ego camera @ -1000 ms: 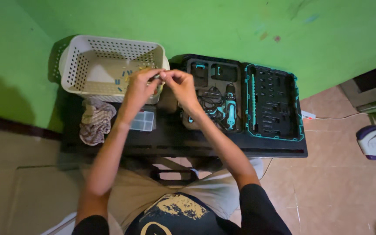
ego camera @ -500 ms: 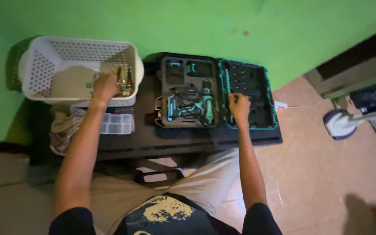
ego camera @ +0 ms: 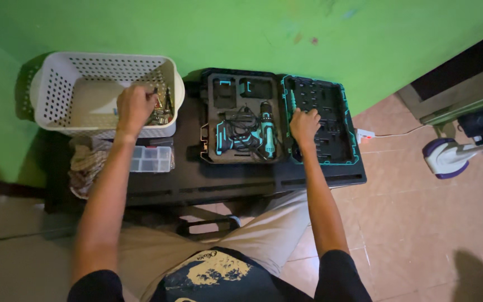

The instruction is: The person opens a teal toolbox, removes screws, drill bits, a charger, and a cordless drill, placing them into a white basket. They then wipe the inside of the toolbox with a cloth.

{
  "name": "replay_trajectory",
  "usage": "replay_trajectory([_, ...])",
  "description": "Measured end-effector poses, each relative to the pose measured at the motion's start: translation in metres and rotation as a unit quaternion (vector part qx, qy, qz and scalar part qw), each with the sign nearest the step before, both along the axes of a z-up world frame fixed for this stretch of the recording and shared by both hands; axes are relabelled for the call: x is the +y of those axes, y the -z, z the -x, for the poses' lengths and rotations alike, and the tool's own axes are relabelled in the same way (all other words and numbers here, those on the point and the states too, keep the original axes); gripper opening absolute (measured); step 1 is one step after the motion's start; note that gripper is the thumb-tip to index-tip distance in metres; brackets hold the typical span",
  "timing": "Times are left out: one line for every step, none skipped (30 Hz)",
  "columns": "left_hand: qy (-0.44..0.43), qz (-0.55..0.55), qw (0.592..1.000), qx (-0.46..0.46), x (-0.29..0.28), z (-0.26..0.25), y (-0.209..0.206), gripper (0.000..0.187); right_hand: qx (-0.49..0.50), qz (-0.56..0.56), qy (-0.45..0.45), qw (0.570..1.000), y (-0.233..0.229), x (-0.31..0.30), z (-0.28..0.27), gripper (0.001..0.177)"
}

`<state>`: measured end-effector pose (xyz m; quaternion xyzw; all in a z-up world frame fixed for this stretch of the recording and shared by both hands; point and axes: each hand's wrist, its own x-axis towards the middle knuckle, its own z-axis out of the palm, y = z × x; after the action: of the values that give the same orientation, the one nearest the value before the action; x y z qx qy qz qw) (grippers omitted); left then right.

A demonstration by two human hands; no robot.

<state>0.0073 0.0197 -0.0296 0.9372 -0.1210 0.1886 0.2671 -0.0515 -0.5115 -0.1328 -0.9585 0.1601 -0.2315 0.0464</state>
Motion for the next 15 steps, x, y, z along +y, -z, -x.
replay_trajectory([-0.001,0.008,0.999,-0.041,-0.004,0.003,-0.006,0.012,0.008,-0.009,0.001,1.000,0.000,0.001,0.001,0.051])
replay_trajectory([0.000,0.016,1.000,-0.026,-0.008,0.006,-0.012,0.011,0.015,-0.018,0.003,1.000,-0.001,0.002,0.003,0.053])
replay_trajectory([0.001,0.024,1.000,-0.010,-0.013,0.010,-0.018,0.011,0.022,-0.028,0.006,0.999,-0.004,0.002,0.006,0.054])
replay_trajectory([-0.001,0.032,0.999,0.003,-0.015,0.013,-0.025,0.011,0.013,-0.016,-0.010,1.000,-0.009,0.002,0.005,0.055])
replay_trajectory([0.011,0.031,0.999,-0.024,-0.017,0.015,-0.032,0.011,0.001,0.000,-0.022,1.000,-0.018,0.001,0.003,0.054])
replay_trajectory([0.021,0.028,0.998,-0.048,-0.018,0.020,-0.038,0.012,0.002,-0.037,-0.041,0.998,-0.027,0.001,0.005,0.053])
replay_trajectory([0.031,0.026,0.997,-0.072,-0.019,0.025,-0.045,0.013,-0.001,-0.087,-0.065,0.994,-0.039,0.001,0.007,0.052])
replay_trajectory([0.037,0.029,0.995,-0.084,-0.020,0.028,-0.053,0.014,-0.006,-0.142,-0.092,0.986,-0.057,-0.002,0.006,0.051])
replay_trajectory([0.043,0.032,0.994,-0.096,-0.022,0.031,-0.062,0.014,0.017,-0.248,-0.115,0.962,-0.078,-0.002,0.003,0.050])
replay_trajectory([0.052,0.034,0.993,-0.102,-0.027,0.039,-0.068,0.016,0.044,-0.373,-0.133,0.917,-0.096,-0.001,0.010,0.050])
replay_trajectory([0.060,0.039,0.992,-0.102,-0.034,0.049,-0.075,0.017,0.070,-0.484,-0.137,0.861,-0.114,0.004,0.017,0.049])
replay_trajectory([0.071,0.045,0.990,-0.109,-0.044,0.053,-0.087,0.020,0.094,-0.533,-0.161,0.826,-0.135,0.013,0.023,0.048])
replay_trajectory([0.083,0.050,0.989,-0.116,-0.056,0.058,-0.101,0.023,0.123,-0.568,-0.184,0.793,-0.155,0.027,0.028,0.047])
replay_trajectory([0.117,0.030,0.982,-0.148,-0.068,0.067,-0.113,0.034,0.157,-0.589,-0.205,0.766,-0.173,0.043,0.039,0.047])
replay_trajectory([0.150,0.010,0.972,-0.180,-0.080,0.076,-0.125,0.046,0.193,-0.597,-0.227,0.745,-0.188,0.061,0.051,0.045])
